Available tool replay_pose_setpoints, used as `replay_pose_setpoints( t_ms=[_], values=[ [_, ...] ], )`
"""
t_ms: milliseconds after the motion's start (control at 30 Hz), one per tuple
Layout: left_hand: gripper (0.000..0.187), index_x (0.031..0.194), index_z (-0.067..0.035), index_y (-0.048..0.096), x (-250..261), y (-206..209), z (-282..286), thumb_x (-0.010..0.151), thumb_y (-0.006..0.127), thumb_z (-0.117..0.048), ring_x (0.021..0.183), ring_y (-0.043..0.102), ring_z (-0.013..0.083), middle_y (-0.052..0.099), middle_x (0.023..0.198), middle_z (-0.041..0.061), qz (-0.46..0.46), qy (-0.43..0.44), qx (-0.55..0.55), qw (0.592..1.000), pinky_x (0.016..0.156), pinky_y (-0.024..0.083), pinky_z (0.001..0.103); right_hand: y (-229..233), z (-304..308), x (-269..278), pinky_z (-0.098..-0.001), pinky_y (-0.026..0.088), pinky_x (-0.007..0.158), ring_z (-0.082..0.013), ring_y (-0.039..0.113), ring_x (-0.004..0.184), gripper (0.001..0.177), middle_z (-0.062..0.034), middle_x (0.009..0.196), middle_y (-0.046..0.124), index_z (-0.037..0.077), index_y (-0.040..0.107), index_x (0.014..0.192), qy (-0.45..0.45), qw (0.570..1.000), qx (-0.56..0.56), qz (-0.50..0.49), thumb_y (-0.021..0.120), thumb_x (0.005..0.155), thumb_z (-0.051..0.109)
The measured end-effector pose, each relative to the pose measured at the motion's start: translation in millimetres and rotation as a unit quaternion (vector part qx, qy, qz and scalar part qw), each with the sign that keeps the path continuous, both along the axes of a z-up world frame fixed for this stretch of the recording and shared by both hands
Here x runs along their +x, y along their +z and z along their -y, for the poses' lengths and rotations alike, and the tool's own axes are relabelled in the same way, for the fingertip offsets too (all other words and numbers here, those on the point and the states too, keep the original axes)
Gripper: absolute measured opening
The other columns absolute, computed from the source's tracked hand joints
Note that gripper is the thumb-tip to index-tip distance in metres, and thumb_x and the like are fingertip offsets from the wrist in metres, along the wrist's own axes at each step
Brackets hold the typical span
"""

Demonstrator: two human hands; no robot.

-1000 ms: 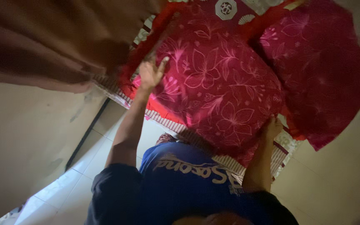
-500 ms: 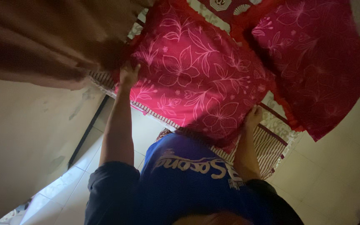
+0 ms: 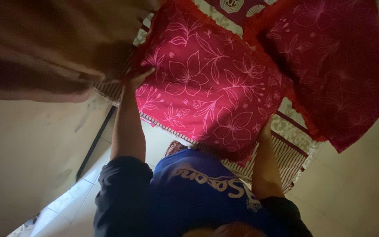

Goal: The person arranges several decorative pillows on a bed. They pick up a pillow with a cat print, place it on the bed, and smooth it out. They then handle a red floral pillow, placing it on top of the first one and smoothing it. The person continues to adjust and stack the pillows on the bed.

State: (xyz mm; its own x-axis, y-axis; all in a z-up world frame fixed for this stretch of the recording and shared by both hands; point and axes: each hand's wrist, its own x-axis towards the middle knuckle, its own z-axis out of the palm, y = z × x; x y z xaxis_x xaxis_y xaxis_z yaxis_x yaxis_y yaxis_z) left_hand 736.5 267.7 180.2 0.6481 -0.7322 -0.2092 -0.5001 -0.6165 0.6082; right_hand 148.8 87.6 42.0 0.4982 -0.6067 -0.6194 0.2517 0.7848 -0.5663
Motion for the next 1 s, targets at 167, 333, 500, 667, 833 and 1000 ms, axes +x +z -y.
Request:
replay_pose_setpoints(
  t_ms=[167,333,500,667,833,1000],
  values=[
    [0.118,0.162,-0.007,0.024,-5,2,25,0.075,0.078,-0.066,0.151,0.034,0.0309,0.035,0.165,0.017,-0.105,0.022,0.099,0.989,0.123,0.029,0.041,20,7,13,-0.0547,0.046,0.11,-0.0364,0.045,0.142,0.094,-0.0126,0.162,0.039,0.017,0.031,0.161,-0.001,0.996,0.023,0.083,0.031,0.09,0.079],
    [0.123,0.163,-0.006,0.022,-13,3,31,0.071,0.078,-0.068,0.148,0.04,0.0332,0.037,0.163,0.019,-0.147,0.059,0.155,0.975,0.121,0.035,0.043,43,3,32,-0.0546,0.046,0.11,-0.0362,0.047,0.14,0.092,-0.0126,0.16,0.04,0.016,0.033,0.16,0.011,0.987,0.045,0.155,0.033,0.091,0.078],
    [0.129,0.163,-0.004,0.021,-14,0,36,0.067,0.078,-0.07,0.145,0.045,0.0354,0.039,0.162,0.022,-0.167,0.094,0.204,0.96,0.118,0.04,0.045,43,5,31,-0.0545,0.047,0.109,-0.0359,0.048,0.139,0.09,-0.0125,0.158,0.042,0.016,0.035,0.159,0.006,0.986,0.05,0.16,0.035,0.091,0.076],
    [0.124,0.159,-0.002,0.03,-6,-23,44,0.072,0.082,-0.073,0.148,0.034,0.0283,0.036,0.161,0.018,-0.191,0.027,0.167,0.967,0.119,0.032,0.039,40,14,40,-0.0545,0.047,0.108,-0.0357,0.049,0.137,0.088,-0.0125,0.156,0.044,0.016,0.036,0.157,0.019,0.983,0.056,0.176,0.036,0.091,0.074],
    [0.113,0.149,0.003,0.042,-36,-11,34,0.072,0.085,-0.068,0.135,0.049,0.0347,0.051,0.146,0.022,-0.031,0.036,0.129,0.99,0.108,0.04,0.041,43,16,37,-0.0544,0.048,0.107,-0.0355,0.05,0.136,0.086,-0.0124,0.154,0.045,0.015,0.038,0.156,0.024,0.983,0.059,0.175,0.038,0.092,0.073],
    [0.093,0.124,0.01,0.057,-75,37,28,0.077,0.088,-0.065,0.108,0.062,0.0386,0.065,0.113,0.027,0.089,-0.004,-0.021,0.996,0.09,0.049,0.045,54,7,22,-0.0543,0.048,0.107,-0.0352,0.051,0.134,0.085,-0.0123,0.153,0.047,0.015,0.04,0.155,0.006,0.984,0.06,0.166,0.04,0.092,0.071]
  ],
)
